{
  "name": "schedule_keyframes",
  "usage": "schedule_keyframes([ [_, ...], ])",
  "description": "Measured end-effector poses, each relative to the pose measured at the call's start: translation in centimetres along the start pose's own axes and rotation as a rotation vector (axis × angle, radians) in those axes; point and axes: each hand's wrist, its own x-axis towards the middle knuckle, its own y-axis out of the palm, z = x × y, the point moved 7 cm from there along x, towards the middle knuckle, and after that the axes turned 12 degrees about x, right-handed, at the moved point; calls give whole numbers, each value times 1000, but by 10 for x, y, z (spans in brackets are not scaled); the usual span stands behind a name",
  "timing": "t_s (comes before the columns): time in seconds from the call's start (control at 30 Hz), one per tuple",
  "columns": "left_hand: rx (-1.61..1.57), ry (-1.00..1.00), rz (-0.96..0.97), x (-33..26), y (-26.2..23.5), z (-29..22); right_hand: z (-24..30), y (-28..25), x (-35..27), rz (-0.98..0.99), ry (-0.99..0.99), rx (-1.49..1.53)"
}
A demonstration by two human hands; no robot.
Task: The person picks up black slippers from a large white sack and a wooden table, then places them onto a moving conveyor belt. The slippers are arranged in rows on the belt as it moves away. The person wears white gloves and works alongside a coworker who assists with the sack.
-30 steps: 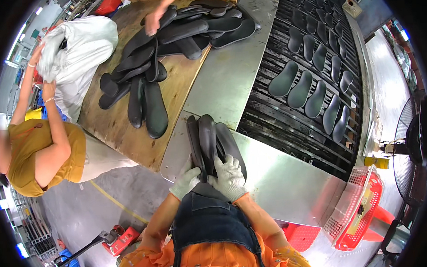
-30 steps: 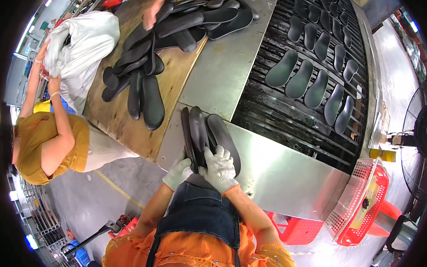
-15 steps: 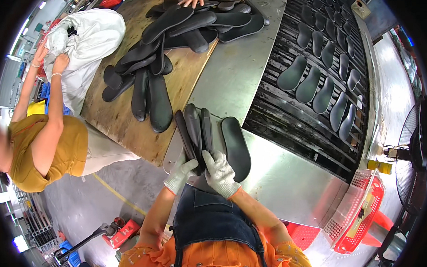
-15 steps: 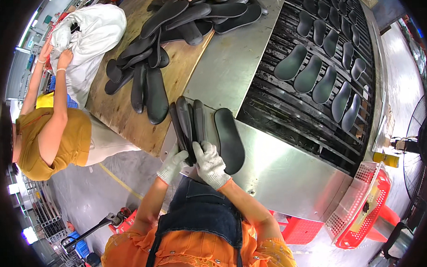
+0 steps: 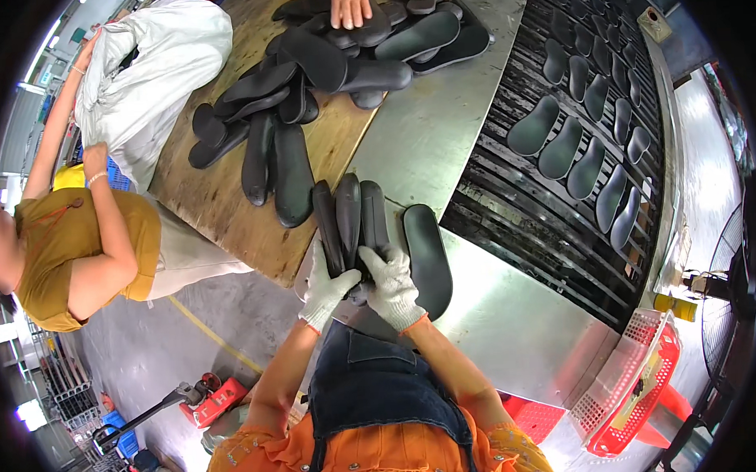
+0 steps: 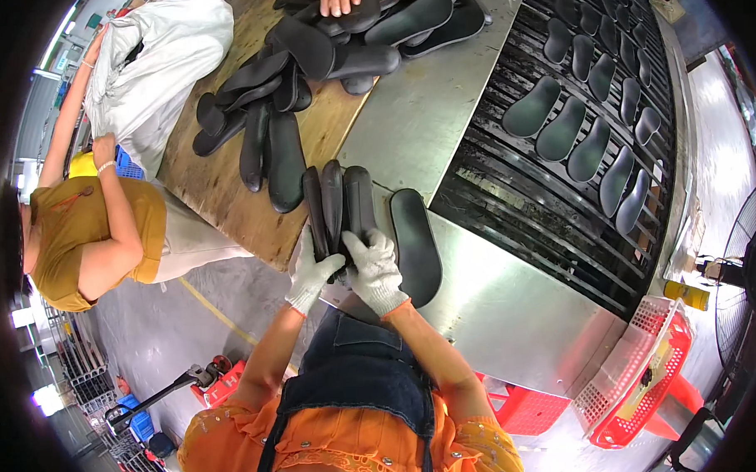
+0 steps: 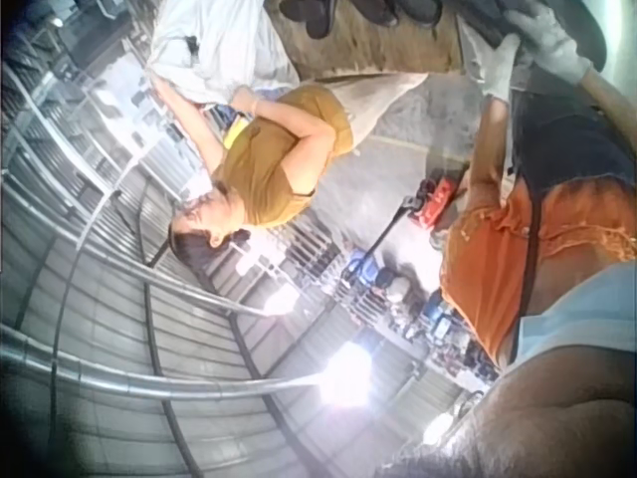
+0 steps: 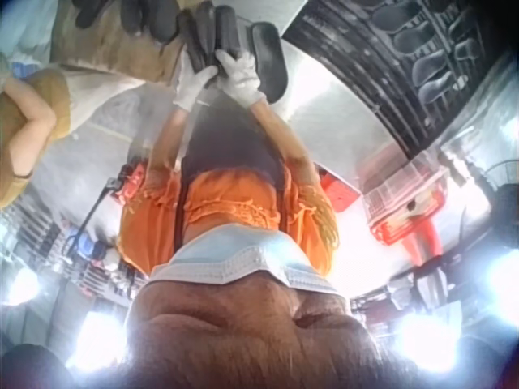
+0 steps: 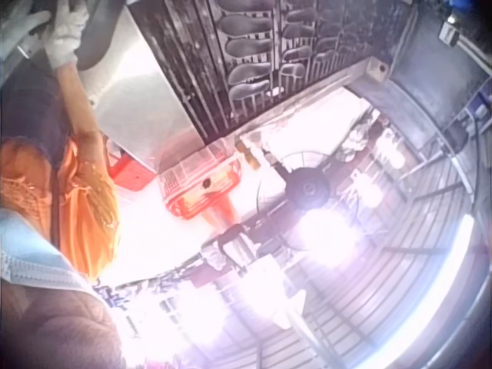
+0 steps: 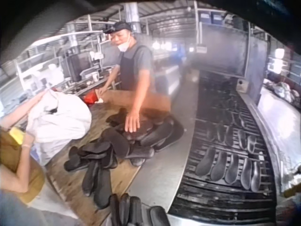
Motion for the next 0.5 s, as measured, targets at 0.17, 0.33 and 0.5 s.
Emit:
schedule_keyframes([
  [0.17,-127,55,-27,-5,-13,-17,-8,-11,10,18,236,-33],
  [0.33,-388,-166,-96,8,-7,54,-41,-32,10,-180,338,88],
  [0.5,-498,-199,-50,9,-11,64,-51,-56,13,-147,483,336],
])
